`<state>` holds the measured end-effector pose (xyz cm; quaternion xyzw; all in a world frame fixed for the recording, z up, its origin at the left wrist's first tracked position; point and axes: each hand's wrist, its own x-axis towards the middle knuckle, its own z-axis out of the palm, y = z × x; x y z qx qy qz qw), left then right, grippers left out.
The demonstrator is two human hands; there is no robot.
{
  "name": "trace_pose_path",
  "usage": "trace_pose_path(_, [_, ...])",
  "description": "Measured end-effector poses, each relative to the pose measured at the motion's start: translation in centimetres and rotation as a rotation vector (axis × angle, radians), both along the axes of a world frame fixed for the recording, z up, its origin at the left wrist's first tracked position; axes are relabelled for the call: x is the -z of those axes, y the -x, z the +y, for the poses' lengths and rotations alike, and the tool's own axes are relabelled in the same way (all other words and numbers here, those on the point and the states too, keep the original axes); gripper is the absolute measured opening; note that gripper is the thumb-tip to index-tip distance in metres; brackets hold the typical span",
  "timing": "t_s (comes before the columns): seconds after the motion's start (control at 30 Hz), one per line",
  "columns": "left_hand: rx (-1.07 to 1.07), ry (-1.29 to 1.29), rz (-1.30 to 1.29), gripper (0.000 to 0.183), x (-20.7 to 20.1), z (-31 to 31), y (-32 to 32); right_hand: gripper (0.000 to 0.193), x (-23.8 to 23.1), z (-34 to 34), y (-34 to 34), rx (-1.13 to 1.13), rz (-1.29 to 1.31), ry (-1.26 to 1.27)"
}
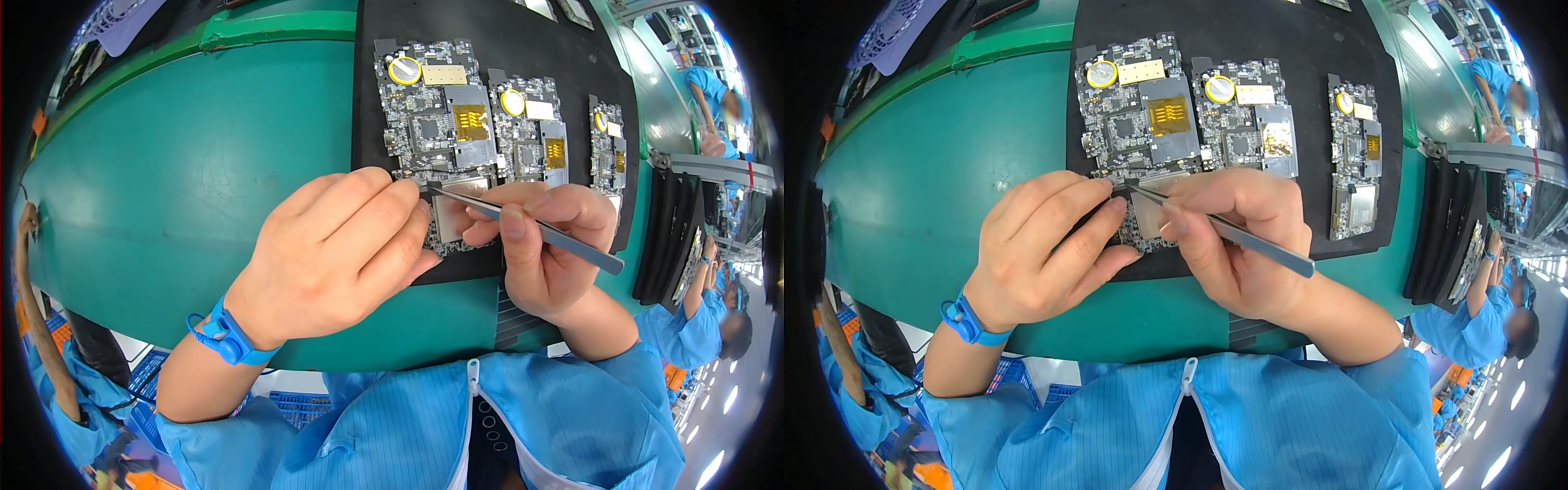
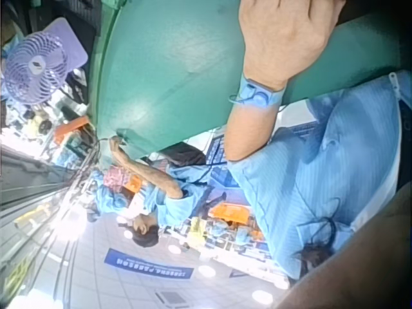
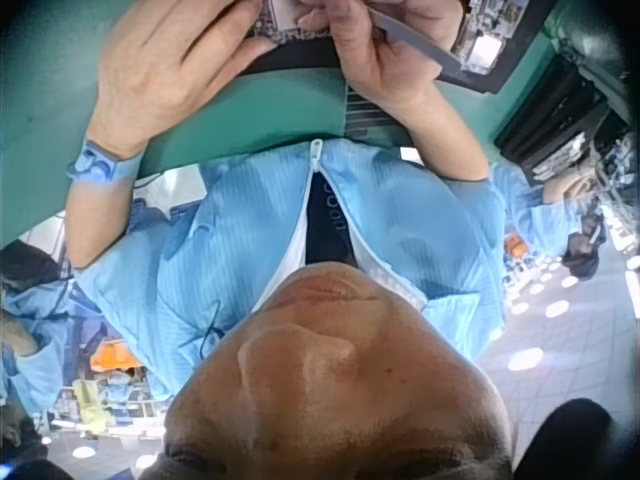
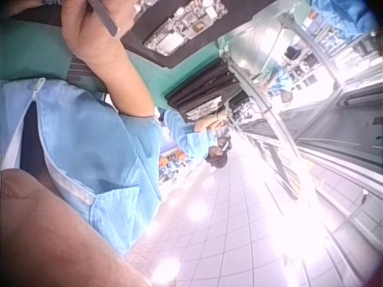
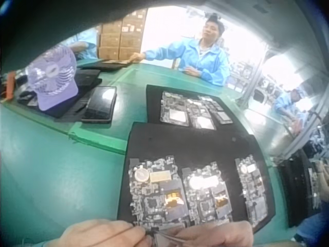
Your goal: The person uses tweezers to pick up small rectangular components from a sheet and places them onto circuit boards arranged on a black mat. The person repeatedly handles the components and boards, moving them along the assembly line.
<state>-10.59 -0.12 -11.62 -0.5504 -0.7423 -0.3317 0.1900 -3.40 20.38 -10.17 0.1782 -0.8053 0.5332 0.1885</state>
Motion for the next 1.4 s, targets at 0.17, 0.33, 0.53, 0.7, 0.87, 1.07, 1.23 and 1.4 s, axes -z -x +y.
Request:
trace_pose_path(0.17, [-0.003, 0.010, 0.021, 0.039, -0.2, 0.0, 0.1, 0.008, -0.5, 0.4, -0.3, -0.045, -0.037, 0.172])
trace_pose_path(0.33, [-0.077, -0.053, -0.154, 0.033, -0.9, -0.6, 0.5, 0.023, -3.4, 2.1, -1.8, 0.120, -0.146, 0.538])
trace_pose_path(0.53, [-0.090, 0.045, -0.120, 0.038, -2.4, 0.0, -0.6, 0.020, -4.8, 10.7, -7.5, 0.401, -0.139, 0.770])
trace_pose_path(0.7, [-0.100, 0.246, 0.072, 0.045, -2.6, 0.6, -2.4, 0.016, -5.0, 15.3, -12.8, 0.422, -0.101, 0.883])
trace_pose_path(0.87, [-0.052, 0.254, 0.104, 0.043, -4.5, -0.9, -3.3, 0.022, -5.5, 20.0, -17.2, 0.637, -0.105, 0.536])
trace_pose_path(1.07, [-0.388, -0.027, -1.357, 0.032, -4.9, -0.8, -4.2, 0.037, -4.5, 19.8, -14.6, 0.682, -0.670, 0.344])
trace_pose_path(1.23, [-0.337, -0.065, -1.466, 0.031, -4.5, 0.1, -3.6, 0.062, -2.9, 18.5, -12.3, 0.715, -0.638, -0.048])
trace_pose_path(1.4, [-0.117, -0.254, -1.438, 0.023, -8.0, 1.5, -5.2, 0.056, -7.5, 19.2, -15.1, 0.705, -0.499, -0.001])
